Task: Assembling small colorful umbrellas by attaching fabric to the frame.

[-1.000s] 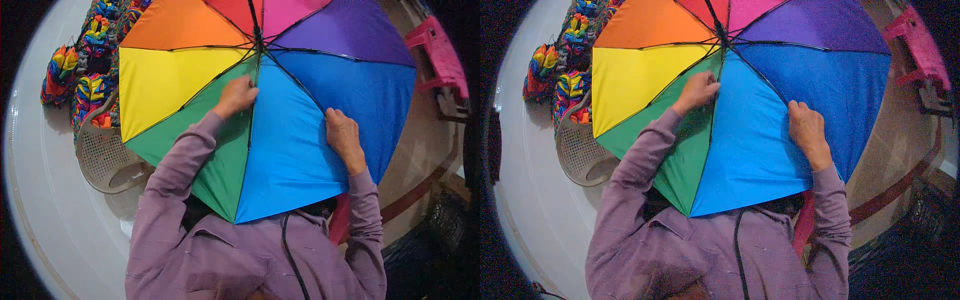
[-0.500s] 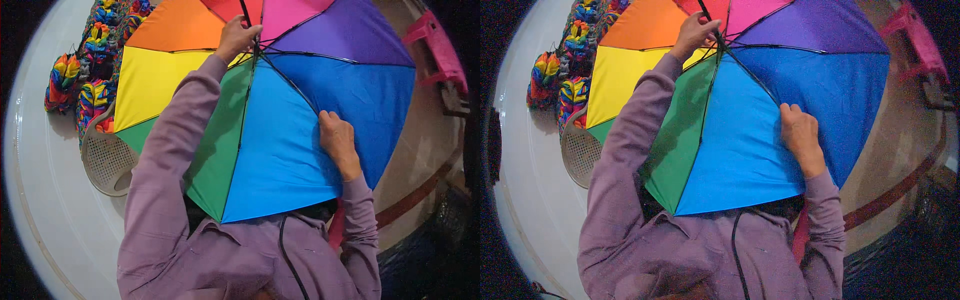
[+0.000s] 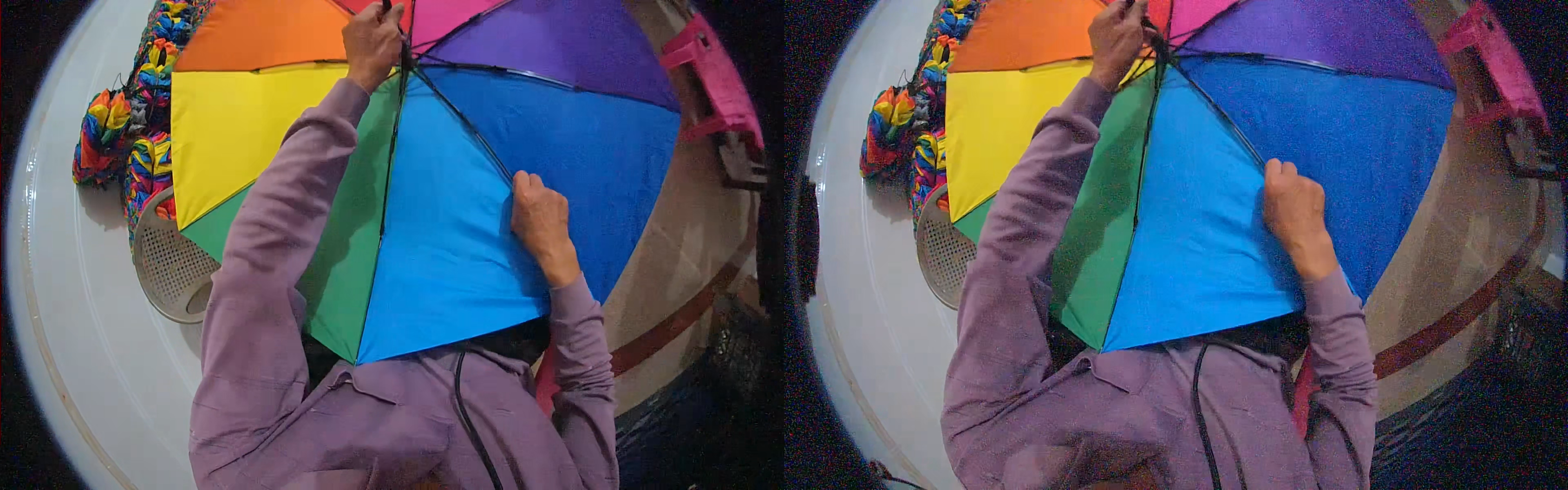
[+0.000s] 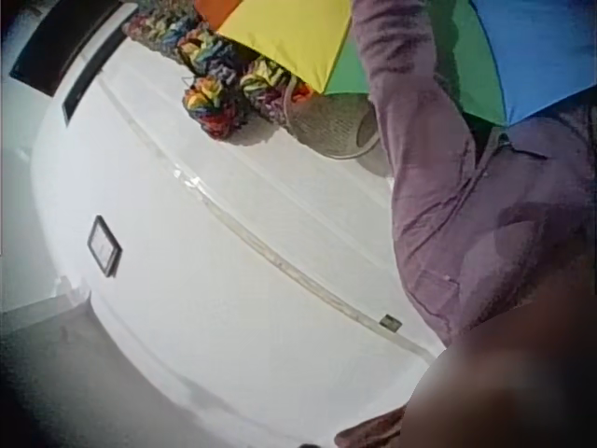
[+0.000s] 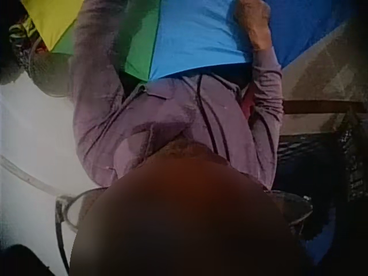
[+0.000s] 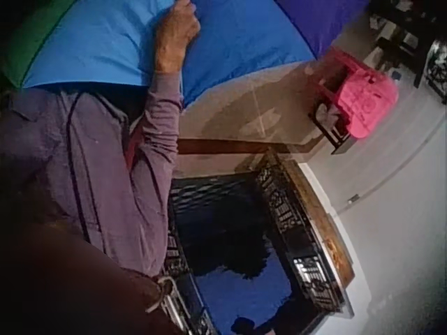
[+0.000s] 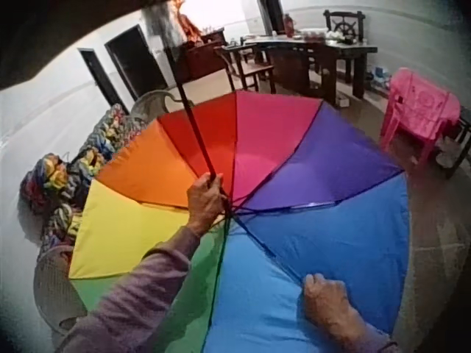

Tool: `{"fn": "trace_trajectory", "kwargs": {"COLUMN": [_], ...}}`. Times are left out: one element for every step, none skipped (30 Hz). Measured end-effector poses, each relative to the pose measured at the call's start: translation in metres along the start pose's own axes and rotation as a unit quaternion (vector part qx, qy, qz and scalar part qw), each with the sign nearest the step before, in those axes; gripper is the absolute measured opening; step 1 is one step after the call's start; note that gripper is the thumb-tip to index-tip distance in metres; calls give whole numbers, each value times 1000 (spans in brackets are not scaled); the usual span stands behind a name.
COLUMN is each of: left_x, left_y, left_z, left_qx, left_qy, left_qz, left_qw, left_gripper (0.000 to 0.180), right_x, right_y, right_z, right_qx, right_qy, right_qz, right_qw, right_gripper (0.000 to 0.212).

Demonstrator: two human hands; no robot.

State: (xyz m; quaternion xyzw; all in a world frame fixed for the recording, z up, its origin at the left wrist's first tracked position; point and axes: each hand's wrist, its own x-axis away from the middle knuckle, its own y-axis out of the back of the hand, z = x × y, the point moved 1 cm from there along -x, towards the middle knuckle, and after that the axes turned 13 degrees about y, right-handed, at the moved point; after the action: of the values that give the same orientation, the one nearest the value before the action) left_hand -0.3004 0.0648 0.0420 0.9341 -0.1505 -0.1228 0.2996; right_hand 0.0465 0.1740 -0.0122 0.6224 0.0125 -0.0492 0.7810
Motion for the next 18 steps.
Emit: {"fn": "trace_trajectory", "kwargs": {"left_x": [2, 3, 6, 7, 2, -7, -15, -18, -20, -21, -23, -24, -27, -33, -39, -38, -35, -32], "left_y": [8, 12, 17, 25, 30, 34, 39, 46, 48, 50, 54, 58, 61, 64, 68, 67, 66, 63], "left_z": [-14, -35, -55, -64, -65, -65, -66, -68, -71, -74, -74, -76, -73, -58, -43, -47, -51, -53], "left_qx": [0, 10, 21, 30, 30, 47, 64, 82, 85, 90, 93, 96, 97, 140, 183, 228, 230, 227], "left_qy": [0, -9, -18, -27, -30, -45, -61, -76, -80, -101, -123, -145, -149, -142, -135, -128, -129, -91], "left_qz": [-4, -24, -43, -68, -73, -87, -101, -114, -115, -119, -124, -128, -130, -110, -89, -59, -58, -63], "left_qw": [1000, 1000, 999, 997, 996, 994, 991, 987, 986, 984, 980, 976, 975, 974, 970, 963, 963, 967], "left_gripper": [29, 29, 29, 31, 31, 27, 25, 23, 23, 22, 21, 20, 20, 19, 18, 18, 18, 17], "right_x": [-5, -9, -14, -22, -31, -40, -49, -56, -60, -65, -71, -76, -80, -85, -90, -93, -97, -100], "right_y": [-2, -4, -5, -3, 0, 3, 6, 9, 9, 4, -3, -9, -13, -17, -18, -17, -17, -16], "right_z": [0, -4, -7, -8, -7, -7, -5, -2, 1, 6, 14, 22, 31, 45, 58, 64, 70, 75], "right_qx": [1, 7, 14, 19, 20, 17, 13, 9, 13, -14, -41, -68, -66, -101, -136, -134, -145, -157], "right_qy": [4, 3, 2, 7, 11, 11, 11, 10, 10, 4, 0, -4, -3, 16, 36, 34, 33, 31], "right_qz": [-2, -8, -14, -22, -26, -32, -38, -43, -46, -33, -23, -11, -15, -17, -17, -18, -15, -12], "right_qw": [1000, 1000, 1000, 1000, 999, 999, 999, 999, 999, 999, 999, 998, 998, 995, 990, 990, 989, 987], "right_gripper": [7, 7, 8, 9, 9, 8, 7, 7, 7, 7, 7, 8, 8, 10, 11, 11, 11, 12]}}
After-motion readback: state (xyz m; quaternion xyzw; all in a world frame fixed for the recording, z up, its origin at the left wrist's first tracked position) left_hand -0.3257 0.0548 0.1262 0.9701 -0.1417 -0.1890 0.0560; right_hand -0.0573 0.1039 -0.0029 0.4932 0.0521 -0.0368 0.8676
